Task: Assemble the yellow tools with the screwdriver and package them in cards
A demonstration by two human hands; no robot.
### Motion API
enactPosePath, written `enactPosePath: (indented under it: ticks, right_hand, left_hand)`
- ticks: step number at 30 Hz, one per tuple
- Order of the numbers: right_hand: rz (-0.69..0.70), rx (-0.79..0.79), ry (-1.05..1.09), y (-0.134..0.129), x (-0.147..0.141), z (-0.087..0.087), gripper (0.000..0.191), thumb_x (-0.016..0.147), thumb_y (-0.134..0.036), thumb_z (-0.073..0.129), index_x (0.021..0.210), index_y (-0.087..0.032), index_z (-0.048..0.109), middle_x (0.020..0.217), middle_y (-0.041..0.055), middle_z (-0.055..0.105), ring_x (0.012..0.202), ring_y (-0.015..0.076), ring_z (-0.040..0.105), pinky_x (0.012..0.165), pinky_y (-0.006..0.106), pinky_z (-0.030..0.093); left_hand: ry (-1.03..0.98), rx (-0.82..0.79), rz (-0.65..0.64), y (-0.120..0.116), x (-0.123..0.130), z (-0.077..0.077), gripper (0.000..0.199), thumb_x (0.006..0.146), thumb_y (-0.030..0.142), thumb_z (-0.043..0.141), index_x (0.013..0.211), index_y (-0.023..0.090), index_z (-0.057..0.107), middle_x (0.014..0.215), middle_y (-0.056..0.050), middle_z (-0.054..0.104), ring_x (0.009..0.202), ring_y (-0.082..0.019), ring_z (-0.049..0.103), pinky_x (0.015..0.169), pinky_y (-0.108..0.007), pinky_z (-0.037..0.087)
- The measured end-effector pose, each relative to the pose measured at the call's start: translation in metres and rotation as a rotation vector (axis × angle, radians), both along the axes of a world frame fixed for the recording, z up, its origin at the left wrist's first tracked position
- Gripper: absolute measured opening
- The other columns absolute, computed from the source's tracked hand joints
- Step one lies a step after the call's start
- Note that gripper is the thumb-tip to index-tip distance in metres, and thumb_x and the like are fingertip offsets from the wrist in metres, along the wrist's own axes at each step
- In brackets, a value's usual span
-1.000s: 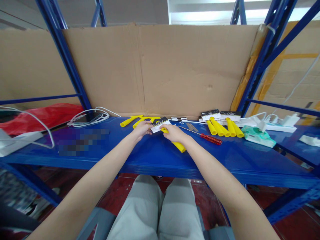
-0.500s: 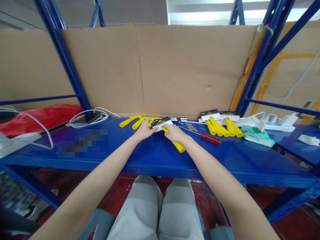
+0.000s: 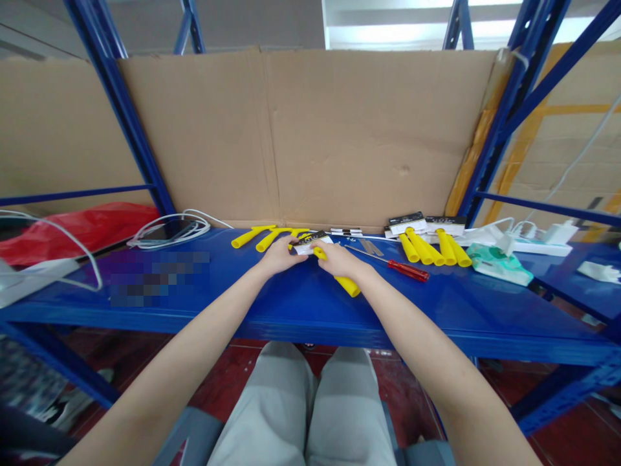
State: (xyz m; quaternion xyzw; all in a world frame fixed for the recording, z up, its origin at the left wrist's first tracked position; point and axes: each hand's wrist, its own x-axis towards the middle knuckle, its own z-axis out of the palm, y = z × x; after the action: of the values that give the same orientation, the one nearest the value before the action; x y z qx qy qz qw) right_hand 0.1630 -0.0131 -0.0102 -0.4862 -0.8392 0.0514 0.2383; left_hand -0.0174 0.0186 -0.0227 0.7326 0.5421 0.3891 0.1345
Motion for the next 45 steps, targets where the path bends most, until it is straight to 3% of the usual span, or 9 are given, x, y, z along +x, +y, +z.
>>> enactPosePath:
  ticks: [8, 12, 20, 24, 31, 37, 41, 45]
  right_hand:
    - [0.017, 0.029, -0.041, -0.001, 0.001, 0.001, 0.045, 0.082, -0.010, 0.053, 0.123, -0.024, 0.062, 0.111, 0.0071, 0.070, 0.090, 0.0217, 0.068, 0.084, 0.033, 0.051]
    - [0.004, 0.051, -0.095, 0.004, 0.001, -0.001, 0.045, 0.082, -0.011, 0.054, 0.125, -0.023, 0.062, 0.119, 0.0086, 0.068, 0.106, 0.0229, 0.064, 0.094, 0.035, 0.046]
    - [-0.200, 0.103, -0.075, 0.004, 0.013, 0.012, 0.048, 0.084, -0.011, 0.050, 0.130, -0.019, 0.059, 0.124, 0.0102, 0.066, 0.112, 0.0226, 0.061, 0.097, 0.033, 0.044]
    - [-0.411, 0.192, -0.030, 0.015, 0.039, 0.028, 0.047, 0.085, -0.015, 0.048, 0.130, -0.021, 0.059, 0.117, 0.0091, 0.068, 0.107, 0.0253, 0.063, 0.092, 0.034, 0.048]
    - [-0.777, 0.261, -0.050, 0.051, 0.110, 0.057, 0.052, 0.087, -0.016, 0.042, 0.138, -0.016, 0.051, 0.120, 0.0188, 0.063, 0.107, 0.0309, 0.062, 0.087, 0.039, 0.047]
    - [-0.911, -0.028, -0.242, 0.064, 0.172, 0.050, 0.054, 0.088, -0.020, 0.048, 0.141, -0.009, 0.046, 0.131, 0.0248, 0.056, 0.118, 0.0320, 0.055, 0.090, 0.037, 0.043]
    - [-0.939, -0.218, -0.347, 0.065, 0.198, 0.042, 0.055, 0.091, -0.024, 0.047, 0.143, -0.006, 0.043, 0.136, 0.0226, 0.054, 0.120, 0.0273, 0.054, 0.090, 0.030, 0.042]
    - [-0.947, -0.242, -0.391, 0.070, 0.211, 0.037, 0.051, 0.092, -0.021, 0.044, 0.142, -0.009, 0.046, 0.135, 0.0203, 0.056, 0.116, 0.0255, 0.058, 0.089, 0.030, 0.045]
  left_hand:
    - [0.116, -0.004, 0.013, -0.002, 0.000, 0.002, 0.052, 0.066, 0.030, 0.078, 0.113, 0.014, 0.061, 0.120, -0.015, 0.062, 0.115, -0.029, 0.057, 0.097, -0.033, 0.044]
    - [0.152, 0.001, 0.002, -0.002, 0.001, 0.001, 0.061, 0.066, 0.033, 0.078, 0.119, 0.012, 0.058, 0.124, -0.018, 0.059, 0.119, -0.031, 0.054, 0.098, -0.037, 0.043]
    - [0.046, 0.195, -0.016, -0.002, 0.003, 0.000, 0.053, 0.074, 0.035, 0.072, 0.120, 0.016, 0.054, 0.125, -0.013, 0.060, 0.122, -0.027, 0.053, 0.104, -0.040, 0.040]
    - [0.037, 0.232, -0.005, -0.004, 0.005, 0.000, 0.047, 0.077, 0.033, 0.068, 0.119, 0.016, 0.055, 0.125, -0.014, 0.060, 0.122, -0.028, 0.053, 0.104, -0.042, 0.040]
    - [0.109, 0.220, 0.019, -0.011, 0.009, 0.000, 0.039, 0.081, 0.022, 0.063, 0.118, 0.013, 0.056, 0.124, -0.014, 0.059, 0.121, -0.025, 0.054, 0.104, -0.037, 0.042]
    - [0.161, 0.238, -0.002, -0.014, 0.010, -0.002, 0.034, 0.081, 0.018, 0.061, 0.115, 0.013, 0.057, 0.121, -0.012, 0.060, 0.118, -0.023, 0.055, 0.102, -0.036, 0.043]
    - [0.183, 0.247, -0.046, -0.014, 0.010, -0.001, 0.032, 0.080, 0.017, 0.060, 0.112, 0.014, 0.058, 0.120, -0.011, 0.061, 0.118, -0.023, 0.054, 0.106, -0.038, 0.040]
    - [0.210, 0.208, -0.049, -0.013, 0.010, 0.000, 0.031, 0.080, 0.018, 0.060, 0.111, 0.014, 0.059, 0.120, -0.012, 0.061, 0.118, -0.024, 0.054, 0.107, -0.039, 0.038]
